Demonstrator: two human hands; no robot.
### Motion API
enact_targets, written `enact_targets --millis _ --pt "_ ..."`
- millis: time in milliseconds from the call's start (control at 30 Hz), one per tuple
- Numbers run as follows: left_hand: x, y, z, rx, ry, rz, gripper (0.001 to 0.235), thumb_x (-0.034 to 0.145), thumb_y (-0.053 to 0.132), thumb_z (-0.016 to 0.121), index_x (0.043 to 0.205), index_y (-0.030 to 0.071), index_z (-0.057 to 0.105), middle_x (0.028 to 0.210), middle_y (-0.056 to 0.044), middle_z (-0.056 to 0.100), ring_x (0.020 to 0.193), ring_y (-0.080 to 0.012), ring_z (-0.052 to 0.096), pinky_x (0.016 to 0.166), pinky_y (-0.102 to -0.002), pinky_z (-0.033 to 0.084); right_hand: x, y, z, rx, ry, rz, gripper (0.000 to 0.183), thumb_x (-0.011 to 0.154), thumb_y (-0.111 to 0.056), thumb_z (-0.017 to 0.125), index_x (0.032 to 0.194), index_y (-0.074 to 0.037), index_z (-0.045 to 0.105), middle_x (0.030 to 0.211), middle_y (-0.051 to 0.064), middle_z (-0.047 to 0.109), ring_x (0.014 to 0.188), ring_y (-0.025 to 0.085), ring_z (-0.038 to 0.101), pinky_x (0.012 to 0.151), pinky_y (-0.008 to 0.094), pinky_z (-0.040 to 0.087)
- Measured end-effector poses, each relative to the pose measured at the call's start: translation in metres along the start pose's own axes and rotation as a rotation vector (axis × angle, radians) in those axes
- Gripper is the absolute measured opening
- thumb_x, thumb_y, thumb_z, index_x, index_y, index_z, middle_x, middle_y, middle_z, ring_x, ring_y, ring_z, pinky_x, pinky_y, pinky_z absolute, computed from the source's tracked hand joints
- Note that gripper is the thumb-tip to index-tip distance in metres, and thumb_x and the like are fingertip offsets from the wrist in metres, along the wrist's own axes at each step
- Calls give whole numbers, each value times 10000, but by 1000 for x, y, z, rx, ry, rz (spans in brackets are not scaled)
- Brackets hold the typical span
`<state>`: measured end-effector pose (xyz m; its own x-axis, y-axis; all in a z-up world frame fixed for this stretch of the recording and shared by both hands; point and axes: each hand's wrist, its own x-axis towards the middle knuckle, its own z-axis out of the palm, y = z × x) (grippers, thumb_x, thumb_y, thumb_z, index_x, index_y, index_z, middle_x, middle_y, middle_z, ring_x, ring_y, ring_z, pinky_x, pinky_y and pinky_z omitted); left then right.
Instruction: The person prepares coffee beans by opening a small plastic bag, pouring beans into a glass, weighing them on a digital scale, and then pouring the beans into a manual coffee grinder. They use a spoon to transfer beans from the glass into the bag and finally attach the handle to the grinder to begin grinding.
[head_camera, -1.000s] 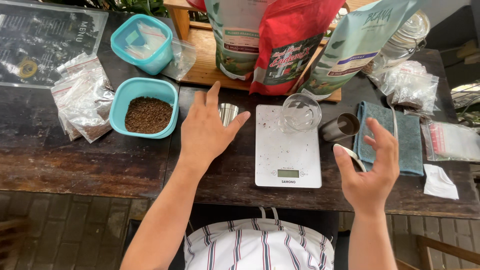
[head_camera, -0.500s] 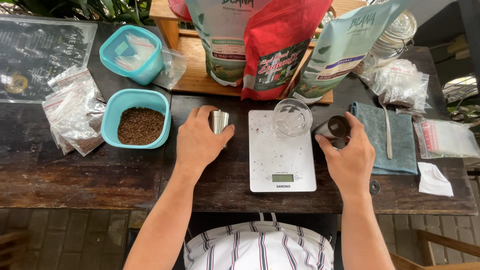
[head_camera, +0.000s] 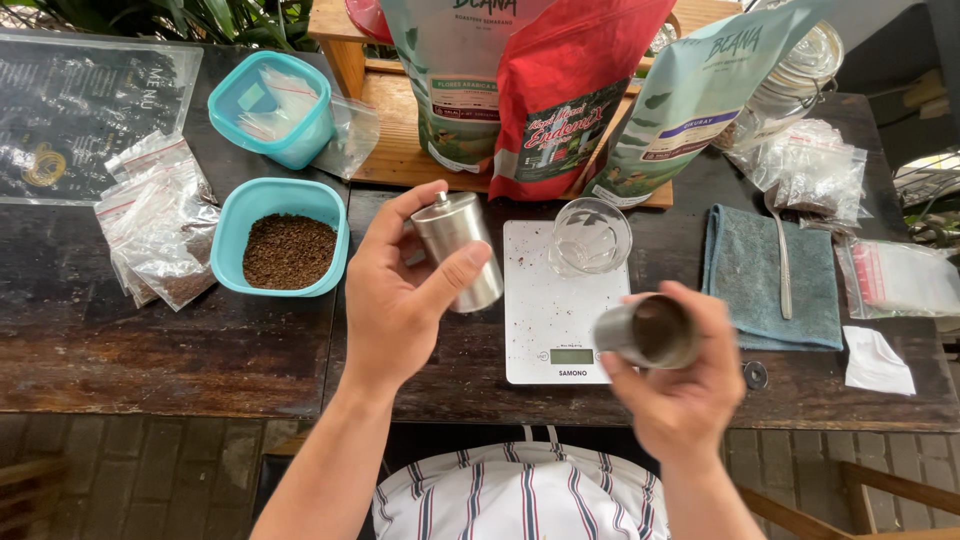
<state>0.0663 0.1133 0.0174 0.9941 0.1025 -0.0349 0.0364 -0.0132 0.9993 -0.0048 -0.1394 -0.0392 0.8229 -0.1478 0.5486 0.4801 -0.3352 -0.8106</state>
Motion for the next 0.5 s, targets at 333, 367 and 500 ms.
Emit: enact_targets --millis 333,367,500 --pt "-36 30 7 -151 -141 276 642 860 143 850 1431 47 574 1331 -61 637 1120 -115 654 886 -203 587 -9 -23 55 93 -263 251 628 790 -117 874 1344 -71 583 1258 129 596 1071 193 610 810 256 546" --pt "-37 29 6 -149 -144 275 642 860 143 850 1431 47 574 1331 -61 637 1120 -115 654 886 -203 587 -6 -30 57 94 -260 253 628 790 -117 874 1344 -71 583 1258 129 596 1071 193 610 810 256 546" --pt "-40 24 5 -133 -182 326 635 869 137 850 1432 50 568 1345 -76 598 1171 -145 643 944 -222 577 -1 -42 63 67 -291 237 512 811 -147 854 1267 -68 636 1194 71 687 1043 184 627 829 272 501"
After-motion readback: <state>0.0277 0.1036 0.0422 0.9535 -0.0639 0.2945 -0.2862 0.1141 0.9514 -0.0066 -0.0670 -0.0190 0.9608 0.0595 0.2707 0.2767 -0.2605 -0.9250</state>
